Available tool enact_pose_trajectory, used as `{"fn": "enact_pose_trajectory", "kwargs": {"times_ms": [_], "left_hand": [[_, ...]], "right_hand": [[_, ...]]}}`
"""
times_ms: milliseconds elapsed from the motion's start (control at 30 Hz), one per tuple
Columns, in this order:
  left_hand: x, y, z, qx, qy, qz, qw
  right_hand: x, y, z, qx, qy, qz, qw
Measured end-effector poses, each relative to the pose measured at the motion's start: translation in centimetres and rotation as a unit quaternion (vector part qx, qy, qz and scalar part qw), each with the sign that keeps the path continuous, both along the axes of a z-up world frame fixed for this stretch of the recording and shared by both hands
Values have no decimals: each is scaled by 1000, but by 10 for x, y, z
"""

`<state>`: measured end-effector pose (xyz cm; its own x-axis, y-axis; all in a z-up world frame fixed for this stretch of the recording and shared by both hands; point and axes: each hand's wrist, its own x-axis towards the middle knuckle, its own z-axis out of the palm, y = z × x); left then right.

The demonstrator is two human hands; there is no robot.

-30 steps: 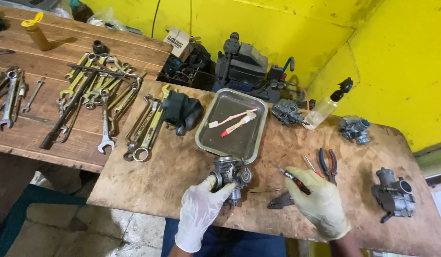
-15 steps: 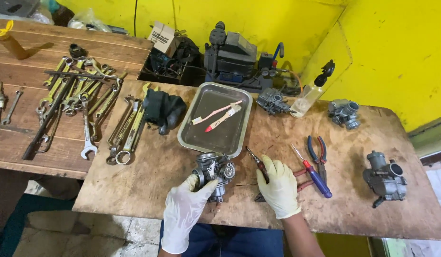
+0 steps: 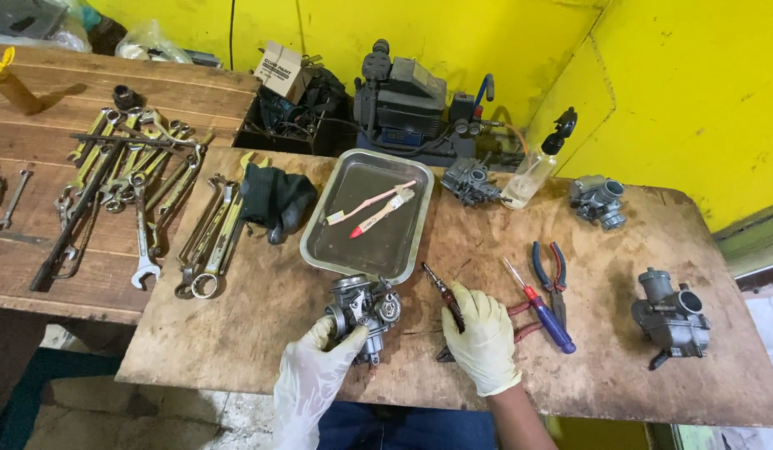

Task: Disassembling and inspecting a motorcycle carburetor using a screwdriver and pliers on a workbench.

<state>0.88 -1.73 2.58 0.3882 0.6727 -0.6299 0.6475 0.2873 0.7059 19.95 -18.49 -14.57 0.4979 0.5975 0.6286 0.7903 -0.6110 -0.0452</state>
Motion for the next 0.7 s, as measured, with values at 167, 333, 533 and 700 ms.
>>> {"fn": "enact_pose_trajectory", "kwargs": {"times_ms": [167,333,533,700], "left_hand": [[-2,-2,-5,7,34,-14,999],[-10,-1,-42,50,-24,-32,998],[-15,0,-77,126,-48,-66,989],[-14,3,-67,122,-12,-87,989]], "right_hand": [[0,-2,-2,-23,20,1,1000],[-8,-1,11,12,226,-39,973],[-40,9,69,210,330,172,904],[-50,21,87,233,281,250,897]]}}
